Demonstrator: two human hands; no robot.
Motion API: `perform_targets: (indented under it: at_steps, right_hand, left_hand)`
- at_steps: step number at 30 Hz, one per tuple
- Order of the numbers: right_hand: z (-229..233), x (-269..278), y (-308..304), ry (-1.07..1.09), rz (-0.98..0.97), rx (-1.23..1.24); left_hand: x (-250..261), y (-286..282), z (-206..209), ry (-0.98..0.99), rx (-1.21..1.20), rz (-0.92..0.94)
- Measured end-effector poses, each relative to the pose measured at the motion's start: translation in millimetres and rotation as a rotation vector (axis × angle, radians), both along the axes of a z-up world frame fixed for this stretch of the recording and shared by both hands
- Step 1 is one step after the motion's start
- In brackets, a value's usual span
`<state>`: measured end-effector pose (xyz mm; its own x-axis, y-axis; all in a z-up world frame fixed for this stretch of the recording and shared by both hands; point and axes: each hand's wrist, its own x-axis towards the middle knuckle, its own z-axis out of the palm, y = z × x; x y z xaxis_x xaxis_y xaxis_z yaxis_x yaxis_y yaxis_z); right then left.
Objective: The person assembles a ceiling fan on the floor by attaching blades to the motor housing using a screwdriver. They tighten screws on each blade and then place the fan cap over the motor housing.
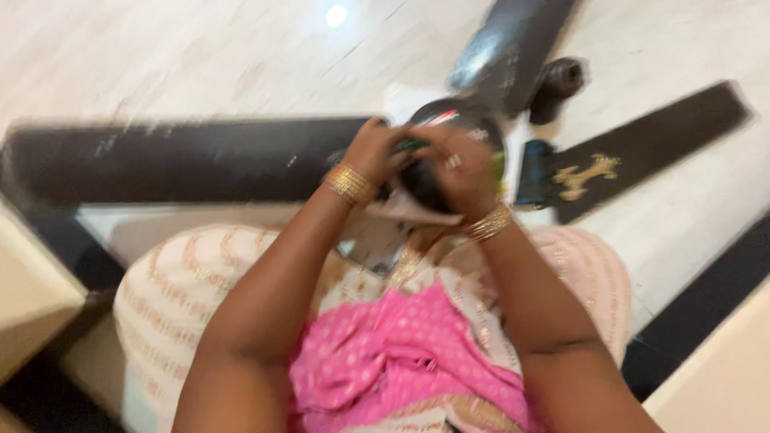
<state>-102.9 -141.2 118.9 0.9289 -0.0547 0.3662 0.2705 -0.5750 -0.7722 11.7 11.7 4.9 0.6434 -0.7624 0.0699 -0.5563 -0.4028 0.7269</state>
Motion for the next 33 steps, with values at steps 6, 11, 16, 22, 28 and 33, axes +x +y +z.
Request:
perform_targets:
  at_steps: [6,11,16,22,28,33]
  right_hand:
    - [-11,4,3,-0.165,-0.068,-0.203]
    - [-12,1,6,-0.137,-0.08,-0.114]
    - [-18,0,10,-0.161,-0.105,-0.105]
    - [-20,-2,13,-0.132,-0.08,-0.1]
    - [-17,2,3,-0.066,0.091,-0.108]
    - [-16,10,1,-0.095,0.113,-0.162]
  left_hand:
    - [1,8,0,-0.11,-0.119,0.021]
    - [-1,9,1,0.039,-0.079,0.046]
    - [-3,9,1,0.118,-0.033,0.077]
    - [-5,6,7,-0.054,-0.063,0.01]
    - [-2,12,14,0.268,-0.126,0.157]
    - [3,12,5,0.195,-0.08,0.081]
